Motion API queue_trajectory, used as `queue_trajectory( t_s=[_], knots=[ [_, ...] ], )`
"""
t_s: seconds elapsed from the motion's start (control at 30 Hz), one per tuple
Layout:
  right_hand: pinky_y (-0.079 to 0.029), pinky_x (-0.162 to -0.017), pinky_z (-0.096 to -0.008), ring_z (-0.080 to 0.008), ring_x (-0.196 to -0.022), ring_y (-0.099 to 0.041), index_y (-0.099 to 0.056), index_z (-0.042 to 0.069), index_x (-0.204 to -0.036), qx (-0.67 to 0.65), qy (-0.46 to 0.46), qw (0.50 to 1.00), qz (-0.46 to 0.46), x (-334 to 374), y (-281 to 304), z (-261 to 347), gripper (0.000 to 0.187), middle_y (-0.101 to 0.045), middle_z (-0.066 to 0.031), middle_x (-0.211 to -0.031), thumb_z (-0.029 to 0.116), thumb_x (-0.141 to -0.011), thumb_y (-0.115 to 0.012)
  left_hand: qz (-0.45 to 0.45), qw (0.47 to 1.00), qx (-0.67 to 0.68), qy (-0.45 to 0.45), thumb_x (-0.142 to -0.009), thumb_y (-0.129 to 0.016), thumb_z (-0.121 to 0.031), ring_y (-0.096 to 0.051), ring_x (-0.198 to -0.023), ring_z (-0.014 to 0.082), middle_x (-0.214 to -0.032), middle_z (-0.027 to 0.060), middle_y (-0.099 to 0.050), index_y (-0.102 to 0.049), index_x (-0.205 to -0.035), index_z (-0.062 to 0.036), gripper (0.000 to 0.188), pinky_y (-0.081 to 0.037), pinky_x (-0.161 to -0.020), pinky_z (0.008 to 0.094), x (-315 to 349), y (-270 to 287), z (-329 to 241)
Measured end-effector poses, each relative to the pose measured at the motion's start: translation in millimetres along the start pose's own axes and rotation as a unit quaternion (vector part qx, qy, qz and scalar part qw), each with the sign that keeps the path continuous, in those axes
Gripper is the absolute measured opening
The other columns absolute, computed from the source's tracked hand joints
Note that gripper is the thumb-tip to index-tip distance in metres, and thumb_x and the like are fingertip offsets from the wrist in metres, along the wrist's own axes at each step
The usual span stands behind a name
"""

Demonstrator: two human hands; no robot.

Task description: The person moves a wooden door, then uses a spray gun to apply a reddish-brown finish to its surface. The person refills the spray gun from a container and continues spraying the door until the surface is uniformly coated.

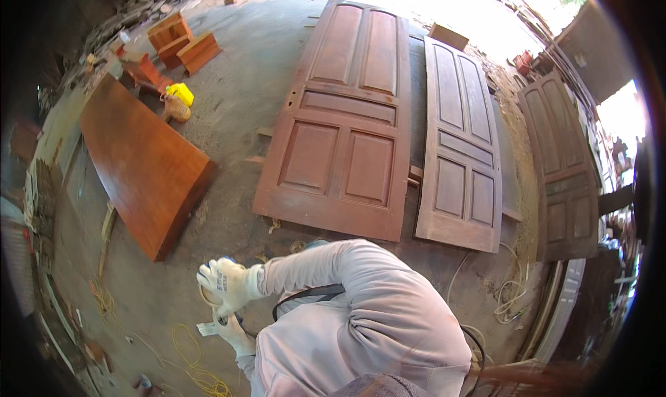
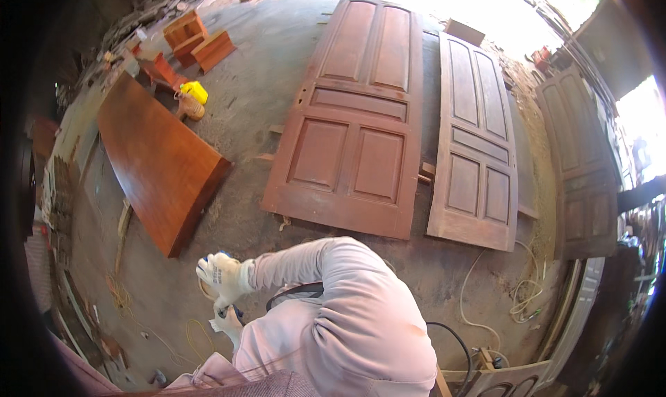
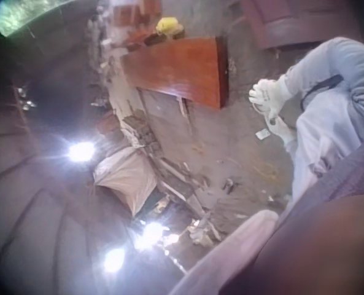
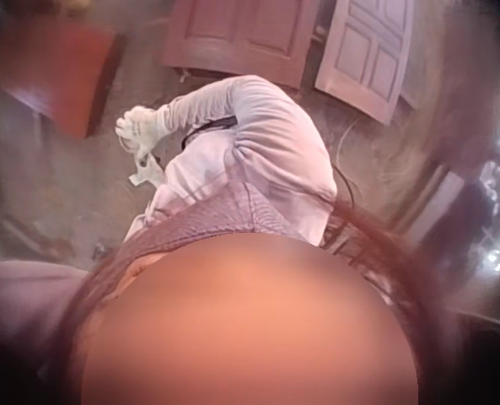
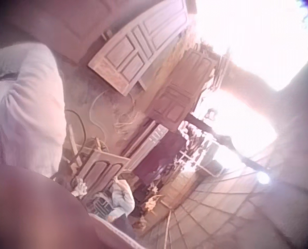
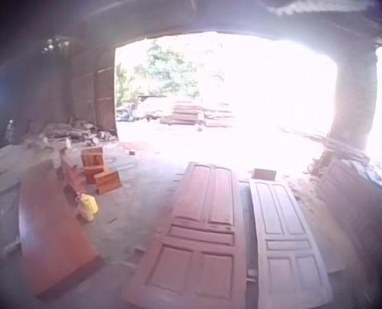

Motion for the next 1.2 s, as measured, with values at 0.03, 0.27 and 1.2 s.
queue_trajectory(
  t_s=[0.03,0.27,1.2],
  knots=[
    [-0.052,-0.075,-0.0386,-0.0290,-0.093,-0.061,-0.051,-0.006,-0.114,0.000,0.008,1.000,0.005,-17,0,-4,0.085,-0.056,-0.0174,-0.109,0.059,-0.062,-0.072,0.016,0.999,-0.015,-0.038,-0.086,-0.062,-0.001,-0.057,-0.088,0.0187,-0.106,0.0096,-0.063,-0.055,-0.125,0.0038,0.040,-0.047,-0.079,0.0320,-20,4,-12],
    [-0.053,-0.072,-0.0387,-0.0304,-0.089,-0.063,-0.053,-0.004,-0.111,-0.005,0.009,1.000,-0.015,-140,22,-33,0.084,-0.057,-0.0168,-0.104,0.060,-0.060,-0.073,0.078,0.996,0.039,0.003,-0.083,-0.067,-0.004,-0.062,-0.091,0.0169,-0.107,0.0094,-0.065,-0.057,-0.124,0.0044,0.043,-0.049,-0.082,0.0290,-156,15,-13],
    [-0.051,-0.072,-0.0395,-0.0247,-0.100,-0.062,-0.051,0.024,-0.126,0.269,0.036,0.946,0.178,-451,88,-204,0.067,-0.058,-0.0058,-0.108,0.036,-0.066,-0.078,0.377,0.919,0.001,-0.118,-0.084,-0.066,0.000,-0.058,-0.110,0.0173,-0.116,0.0097,-0.060,-0.057,-0.124,0.0047,0.041,-0.046,-0.095,0.0293,-595,-109,-108]
  ],
)
Point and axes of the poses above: each hand's wrist, its own x-axis away from the middle knuckle, its own y-axis out of the back of the hand, z = x × y, the point moved 10 cm from there along -x, towards the middle knuckle
